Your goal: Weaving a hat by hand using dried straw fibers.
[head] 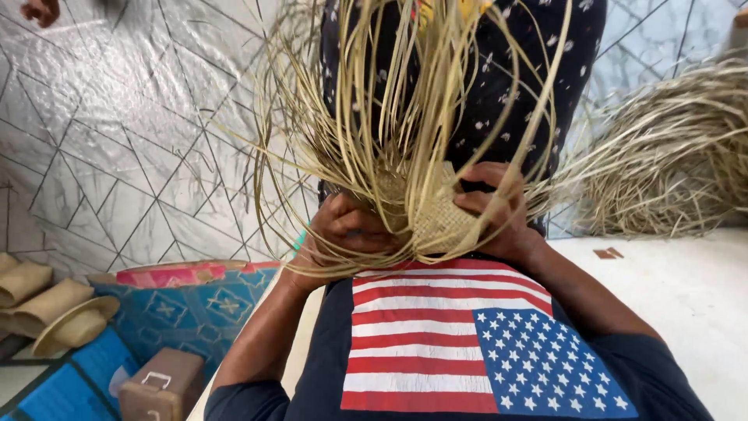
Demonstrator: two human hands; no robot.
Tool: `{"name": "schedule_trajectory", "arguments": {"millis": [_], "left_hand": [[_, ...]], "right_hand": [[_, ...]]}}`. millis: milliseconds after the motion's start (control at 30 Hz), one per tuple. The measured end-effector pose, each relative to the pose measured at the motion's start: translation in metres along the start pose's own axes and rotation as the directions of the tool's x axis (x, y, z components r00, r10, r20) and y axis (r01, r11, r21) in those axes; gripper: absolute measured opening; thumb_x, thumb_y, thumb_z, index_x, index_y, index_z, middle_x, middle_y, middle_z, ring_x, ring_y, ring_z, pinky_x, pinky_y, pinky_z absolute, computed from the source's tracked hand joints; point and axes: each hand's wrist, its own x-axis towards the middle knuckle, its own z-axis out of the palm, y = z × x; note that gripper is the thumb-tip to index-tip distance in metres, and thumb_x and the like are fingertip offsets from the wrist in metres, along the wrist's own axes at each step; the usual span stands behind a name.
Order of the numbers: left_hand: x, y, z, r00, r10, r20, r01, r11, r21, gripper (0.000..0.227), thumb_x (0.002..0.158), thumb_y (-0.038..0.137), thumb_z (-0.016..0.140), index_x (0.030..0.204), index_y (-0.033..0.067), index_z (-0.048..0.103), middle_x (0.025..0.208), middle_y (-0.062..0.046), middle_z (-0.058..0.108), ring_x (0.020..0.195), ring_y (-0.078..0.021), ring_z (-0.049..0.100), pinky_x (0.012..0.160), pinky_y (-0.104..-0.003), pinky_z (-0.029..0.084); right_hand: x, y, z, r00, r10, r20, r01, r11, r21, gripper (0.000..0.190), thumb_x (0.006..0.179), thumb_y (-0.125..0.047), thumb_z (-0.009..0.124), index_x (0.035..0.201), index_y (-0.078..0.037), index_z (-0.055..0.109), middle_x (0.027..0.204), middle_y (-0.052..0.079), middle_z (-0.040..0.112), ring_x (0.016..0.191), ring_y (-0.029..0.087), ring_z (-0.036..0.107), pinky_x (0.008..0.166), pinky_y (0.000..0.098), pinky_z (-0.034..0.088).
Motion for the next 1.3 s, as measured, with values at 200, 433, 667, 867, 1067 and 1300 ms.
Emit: {"name": "schedule_trajectory", "arguments": {"millis": [200,433,667,867,1067,1300], "left_hand": [[0.041,0.01,-0.009,0.997,0.055,-0.06,-0.05,0.996,0.078,0.022,0.094,0.045,0.048,0.093,0.032,0.065,0.091,0.007,0.063,0.077,-0.0197,0.054,0.065,-0.033,0.043],[0.034,0.011,-0.004,0.976,-0.11,0.188,0.098,0.992,0.074,0.018,0.089,0.05,0.054,0.096,0.0354,0.062,0.091,0.012,0.058,0.087,-0.0192,0.053,0.074,-0.036,0.04],[0.153,-0.028,-0.018,0.869,-0.491,-0.063,0.463,0.851,-0.247,0.009,0.084,0.021,0.07,0.092,0.019,0.074,0.072,0.0,0.066,0.064,-0.0178,0.058,0.067,-0.028,0.048],[0.157,-0.058,-0.011,0.845,-0.532,0.049,0.526,0.813,-0.252,0.007,0.089,0.018,0.067,0.093,0.0161,0.072,0.063,0.0,0.063,0.06,-0.0209,0.06,0.064,-0.037,0.049],[0.151,-0.052,-0.015,0.809,-0.586,0.037,0.585,0.8,-0.135,0.009,0.082,0.016,0.066,0.082,0.0083,0.07,0.066,-0.003,0.06,0.058,-0.0192,0.056,0.058,-0.033,0.045],[0.156,-0.041,-0.024,0.786,-0.613,0.082,0.615,0.761,-0.205,0.009,0.075,0.004,0.067,0.08,-0.0022,0.071,0.066,-0.007,0.065,0.05,-0.0135,0.049,0.048,-0.027,0.041]], "right_hand": [[0.011,-0.008,-0.015,0.989,0.119,0.093,-0.117,0.993,-0.031,0.05,0.085,-0.03,0.074,0.123,-0.019,0.045,0.124,0.013,0.043,0.112,0.029,0.05,0.093,0.0419,0.043],[-0.001,0.009,0.0,0.994,0.102,-0.027,-0.093,0.967,0.238,0.032,0.077,-0.026,0.073,0.102,-0.007,0.064,0.109,0.025,0.051,0.097,0.042,0.054,0.082,0.0497,0.046],[0.057,0.013,-0.005,0.497,0.834,0.241,-0.794,0.325,0.513,0.034,0.087,-0.007,0.06,0.118,-0.006,0.044,0.095,0.013,0.056,0.09,0.026,0.055,0.081,0.0464,0.043],[0.051,0.018,-0.028,0.425,0.805,0.413,-0.868,0.234,0.438,0.046,0.098,-0.027,0.048,0.138,-0.006,0.038,0.12,0.017,0.055,0.116,0.035,0.051,0.1,0.0537,0.036],[0.006,0.018,-0.101,0.297,0.654,0.696,-0.919,0.394,0.022,0.046,0.078,-0.032,0.063,0.119,-0.013,0.057,0.091,0.011,0.067,0.08,0.024,0.062,0.071,0.0388,0.049],[-0.104,0.035,-0.267,-0.027,0.936,0.352,-0.995,0.009,-0.101,0.031,0.087,0.012,0.052,0.116,0.017,0.062,0.078,0.022,0.06,0.065,0.023,0.046,0.051,0.0297,0.035]]}}
